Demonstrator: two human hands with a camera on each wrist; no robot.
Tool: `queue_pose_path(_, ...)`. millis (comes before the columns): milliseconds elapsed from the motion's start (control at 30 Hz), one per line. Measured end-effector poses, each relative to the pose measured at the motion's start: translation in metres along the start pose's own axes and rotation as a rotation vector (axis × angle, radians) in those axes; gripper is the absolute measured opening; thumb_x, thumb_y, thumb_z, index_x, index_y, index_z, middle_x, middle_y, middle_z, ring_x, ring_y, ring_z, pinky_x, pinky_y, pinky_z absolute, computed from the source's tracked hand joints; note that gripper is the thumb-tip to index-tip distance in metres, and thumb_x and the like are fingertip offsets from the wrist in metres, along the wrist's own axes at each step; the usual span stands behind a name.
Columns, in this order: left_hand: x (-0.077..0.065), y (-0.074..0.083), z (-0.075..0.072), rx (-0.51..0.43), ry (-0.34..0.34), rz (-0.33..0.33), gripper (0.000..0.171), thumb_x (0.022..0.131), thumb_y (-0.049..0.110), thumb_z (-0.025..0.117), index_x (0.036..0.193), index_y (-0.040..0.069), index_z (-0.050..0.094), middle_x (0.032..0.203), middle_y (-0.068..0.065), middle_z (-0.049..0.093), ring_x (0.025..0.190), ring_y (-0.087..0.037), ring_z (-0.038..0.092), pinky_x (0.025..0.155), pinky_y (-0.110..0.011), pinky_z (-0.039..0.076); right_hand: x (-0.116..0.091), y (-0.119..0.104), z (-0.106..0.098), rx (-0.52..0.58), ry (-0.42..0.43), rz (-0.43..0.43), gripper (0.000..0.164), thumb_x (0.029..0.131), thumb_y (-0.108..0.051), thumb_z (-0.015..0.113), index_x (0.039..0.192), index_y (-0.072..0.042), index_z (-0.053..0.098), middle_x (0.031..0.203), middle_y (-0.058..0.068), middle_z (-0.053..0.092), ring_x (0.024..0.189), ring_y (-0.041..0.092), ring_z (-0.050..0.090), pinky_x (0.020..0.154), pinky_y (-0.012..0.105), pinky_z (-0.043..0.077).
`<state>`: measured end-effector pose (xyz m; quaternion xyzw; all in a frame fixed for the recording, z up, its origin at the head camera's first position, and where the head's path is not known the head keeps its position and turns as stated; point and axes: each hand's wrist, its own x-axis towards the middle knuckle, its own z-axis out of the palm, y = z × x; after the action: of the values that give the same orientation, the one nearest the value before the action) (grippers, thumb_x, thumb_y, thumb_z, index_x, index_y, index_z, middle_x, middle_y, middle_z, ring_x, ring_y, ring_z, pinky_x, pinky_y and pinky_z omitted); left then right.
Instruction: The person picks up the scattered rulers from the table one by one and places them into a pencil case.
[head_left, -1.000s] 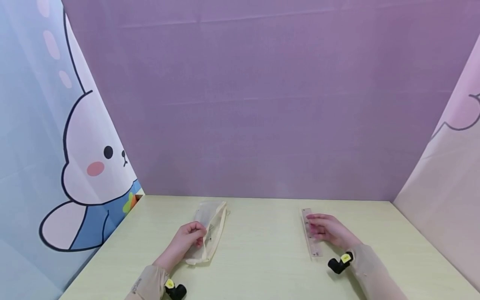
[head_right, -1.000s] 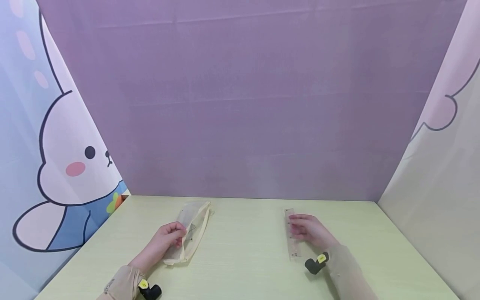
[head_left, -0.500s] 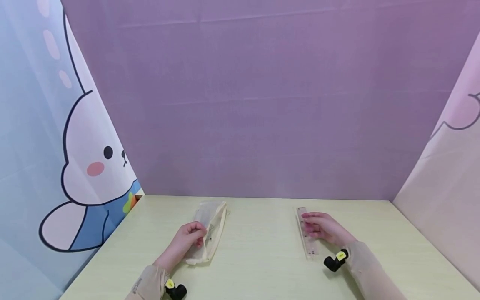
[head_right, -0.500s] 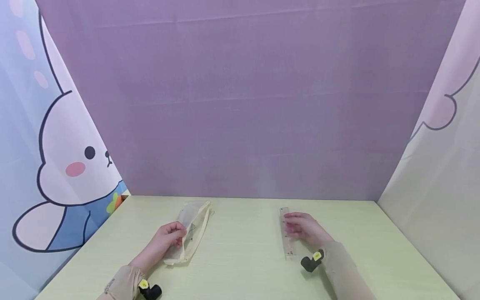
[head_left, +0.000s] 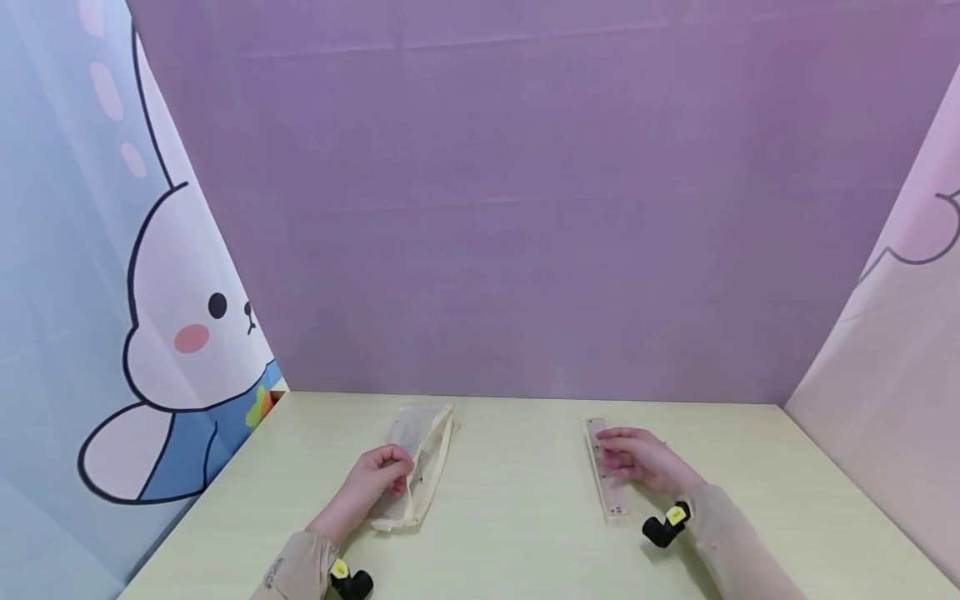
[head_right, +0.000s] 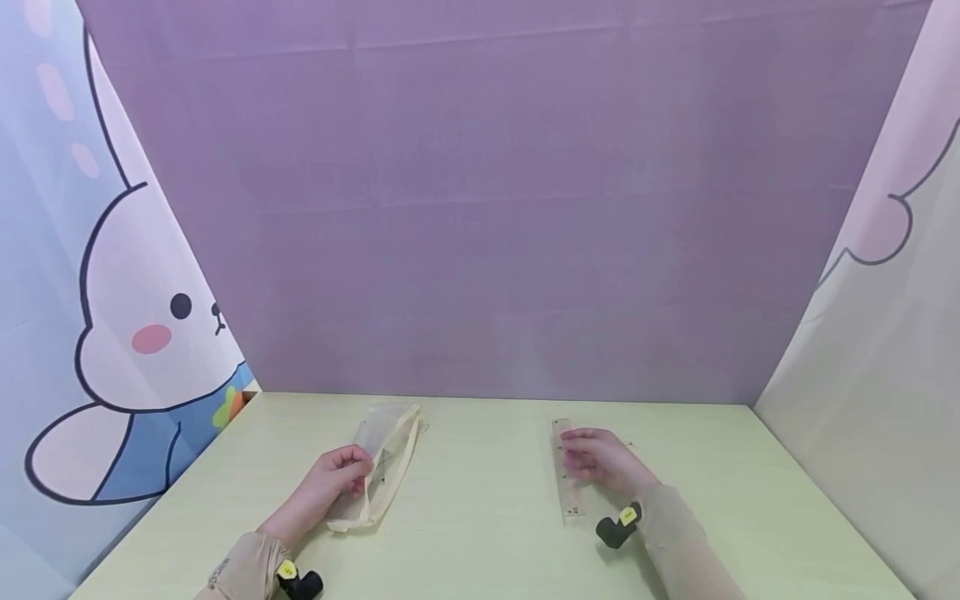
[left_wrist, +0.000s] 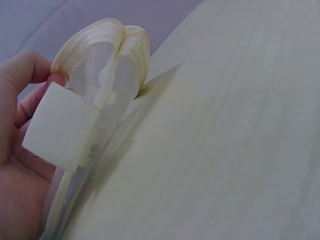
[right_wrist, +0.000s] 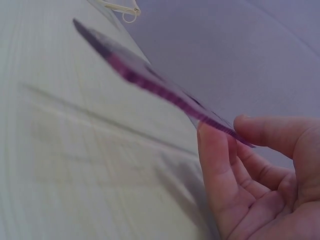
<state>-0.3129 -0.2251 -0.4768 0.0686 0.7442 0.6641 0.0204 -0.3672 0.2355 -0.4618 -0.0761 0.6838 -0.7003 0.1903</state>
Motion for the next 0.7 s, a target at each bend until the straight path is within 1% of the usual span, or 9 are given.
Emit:
queue_pose_path(233,0.0,0.0,0.001,0.006,-0.001,0.004,0.01,0.09,0.008,0.064,0.089,-0.002,0.06,0.067,-0.004,0.055,0.059,-0.014,0.052,0.057,-0.026,0.047,0.0,0.001,0.004,-0.025,-0.013,-0.002,0.031,0.097,-0.01,0.055,0.122,0.008,0.053,0.085,0.003,0.065,0.072,0.012,0.063,0.066,0.027,0.055)
queue_pose_path(400,0.0,-0.001,0.001,0.007,-0.006,0.009,0.011,0.091,0.008,0.064,0.09,-0.003,0.06,0.067,-0.004,0.055,0.059,-0.014,0.052,0.056,-0.025,0.047,0.002,0.002,0.007,-0.022,-0.004,0.009,0.033,0.097,-0.01,0.056,0.123,0.009,0.051,0.085,0.004,0.065,0.072,0.013,0.063,0.066,0.027,0.055)
queue_pose_path(500,0.0,-0.001,0.001,0.01,-0.005,0.011,0.011,0.091,0.008,0.064,0.09,-0.003,0.06,0.068,-0.004,0.055,0.059,-0.014,0.052,0.056,-0.025,0.047,0.003,0.003,0.009,-0.028,-0.007,0.001,0.035,0.097,-0.01,0.056,0.124,0.011,0.05,0.085,0.005,0.064,0.071,0.013,0.063,0.066,0.027,0.055)
queue_pose_path(700,-0.001,0.001,0.001,0.02,0.002,0.012,0.012,0.09,0.008,0.064,0.09,-0.003,0.06,0.068,-0.004,0.055,0.059,-0.014,0.052,0.056,-0.025,0.047,0.005,0.005,0.014,-0.027,-0.016,-0.003,0.033,0.096,-0.011,0.057,0.122,0.009,0.052,0.084,0.005,0.064,0.071,0.013,0.062,0.065,0.027,0.054)
